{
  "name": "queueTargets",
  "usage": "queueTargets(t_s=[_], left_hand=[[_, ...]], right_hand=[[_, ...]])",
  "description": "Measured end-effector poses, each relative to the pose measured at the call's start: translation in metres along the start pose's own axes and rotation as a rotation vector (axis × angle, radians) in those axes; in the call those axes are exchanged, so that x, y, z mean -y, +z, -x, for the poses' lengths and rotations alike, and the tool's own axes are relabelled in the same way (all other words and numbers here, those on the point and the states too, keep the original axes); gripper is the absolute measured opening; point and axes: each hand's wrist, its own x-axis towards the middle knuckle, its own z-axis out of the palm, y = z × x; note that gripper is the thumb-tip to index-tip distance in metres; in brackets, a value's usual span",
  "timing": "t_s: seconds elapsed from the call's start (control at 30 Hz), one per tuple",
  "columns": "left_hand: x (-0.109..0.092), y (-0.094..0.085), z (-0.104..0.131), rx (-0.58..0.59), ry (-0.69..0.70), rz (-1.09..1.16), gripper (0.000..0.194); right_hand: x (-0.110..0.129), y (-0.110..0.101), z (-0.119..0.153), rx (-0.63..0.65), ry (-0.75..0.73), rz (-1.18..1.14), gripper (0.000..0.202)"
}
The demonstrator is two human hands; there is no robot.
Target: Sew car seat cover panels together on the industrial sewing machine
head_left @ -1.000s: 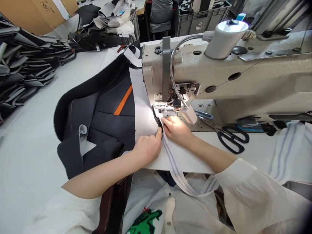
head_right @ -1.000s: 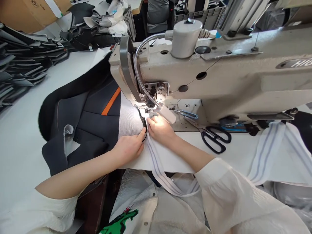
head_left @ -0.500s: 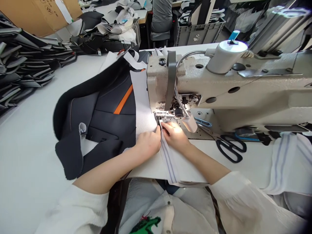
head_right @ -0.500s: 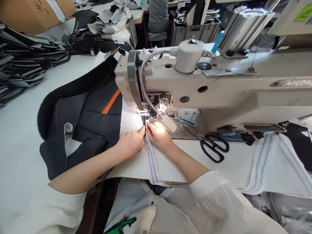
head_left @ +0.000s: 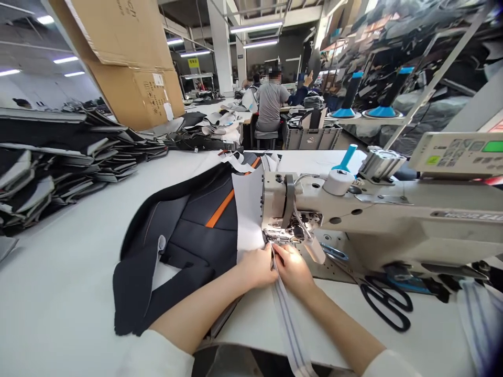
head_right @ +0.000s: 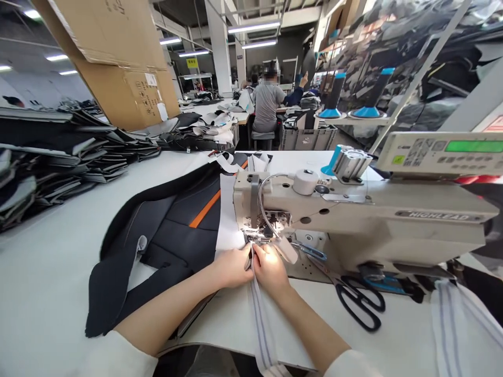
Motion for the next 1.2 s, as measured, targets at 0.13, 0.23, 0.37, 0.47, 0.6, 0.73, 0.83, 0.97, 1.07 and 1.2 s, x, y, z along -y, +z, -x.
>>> queueTargets(t_s=[0.13, 0.23, 0.37, 0.47, 0.6, 0.73, 0.83, 0.97, 1.07, 1.2], left_hand=[[0.0, -0.006, -0.002, -0.002, -0.008, 0.039, 0.054], [-0.001, -0.01, -0.004, 0.023, -0.034, 0.059, 0.044], [0.0, -0.005, -0.009, 0.061, -0.083, 0.057, 0.041], [0.003, 0.0, -0.008, 0.041, -0.112, 0.014, 0.039], [0.007, -0.001, -0.001, 0.045, -0.083, -0.065, 0.043], [0.006, -0.004, 0.005, 0.084, -0.056, -0.152, 0.061], [0.002, -0.003, 0.015, 0.128, -0.013, -0.215, 0.067], [-0.001, 0.003, 0.026, 0.159, 0.021, -0.259, 0.062], [-0.001, 0.009, 0.019, 0.13, -0.005, -0.278, 0.06], [-0.002, 0.014, 0.002, 0.078, -0.042, -0.268, 0.059]], right_hand=[[-0.001, -0.002, -0.003, -0.005, -0.006, 0.022, 0.03], [0.001, -0.004, -0.003, 0.021, 0.026, 0.052, 0.027], [0.006, -0.003, 0.001, 0.096, 0.067, 0.043, 0.025], [0.008, -0.001, 0.006, 0.086, 0.053, 0.028, 0.027], [0.011, -0.002, 0.008, 0.066, 0.1, -0.006, 0.028], [0.013, -0.003, 0.004, 0.101, 0.135, -0.106, 0.028], [0.012, -0.004, 0.002, 0.102, 0.106, -0.23, 0.029], [0.009, -0.004, 0.002, 0.133, 0.047, -0.193, 0.03], [0.007, -0.002, 0.0, 0.215, -0.014, -0.074, 0.032], [0.004, 0.002, -0.004, 0.246, -0.024, -0.013, 0.035]])
